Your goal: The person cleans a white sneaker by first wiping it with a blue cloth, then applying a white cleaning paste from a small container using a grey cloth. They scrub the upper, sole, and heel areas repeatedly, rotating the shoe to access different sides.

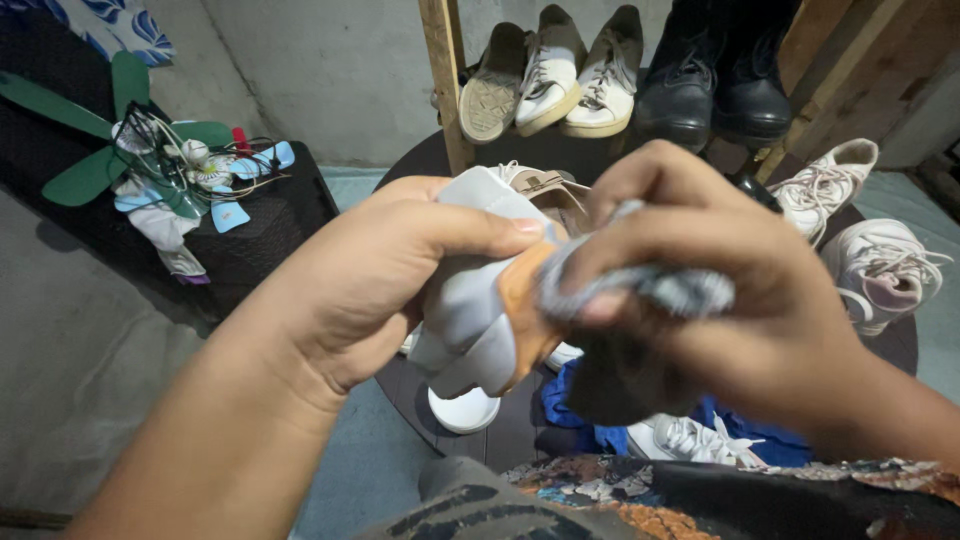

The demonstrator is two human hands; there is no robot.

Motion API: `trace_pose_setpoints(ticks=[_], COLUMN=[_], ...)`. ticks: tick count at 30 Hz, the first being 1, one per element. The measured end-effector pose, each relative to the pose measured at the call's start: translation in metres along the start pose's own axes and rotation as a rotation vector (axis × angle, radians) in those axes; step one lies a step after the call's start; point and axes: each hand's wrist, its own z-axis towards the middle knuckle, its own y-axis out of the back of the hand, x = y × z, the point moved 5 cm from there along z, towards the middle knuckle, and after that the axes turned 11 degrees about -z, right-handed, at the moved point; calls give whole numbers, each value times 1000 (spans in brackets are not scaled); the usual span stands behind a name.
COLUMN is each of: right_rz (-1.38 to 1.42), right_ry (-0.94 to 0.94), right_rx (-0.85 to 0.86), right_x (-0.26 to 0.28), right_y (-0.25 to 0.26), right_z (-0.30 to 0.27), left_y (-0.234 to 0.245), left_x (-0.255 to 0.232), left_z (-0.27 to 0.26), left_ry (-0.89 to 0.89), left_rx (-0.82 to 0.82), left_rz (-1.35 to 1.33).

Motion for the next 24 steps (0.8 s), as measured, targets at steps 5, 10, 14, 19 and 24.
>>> trace_pose_setpoints(ticks=[5,10,14,19,24], right_rz=[63,54,-250,169,41], right_ry=[-175,-38,108,-184,11], right_rx=[-60,4,94,26,98], right_x=[1,15,23,11,31], right_y=[-4,-11,-18,-13,-19], right_z=[19,14,11,18,20], left_y=[7,4,5,10,11], left_x=[3,16,19,14,13], left_z=[-7,-3,-1,-7,-7], left_ry=[18,23,-17,27,19], left_rx=[-86,3,16,-20,0], left_rz=[87,22,64,-32,31])
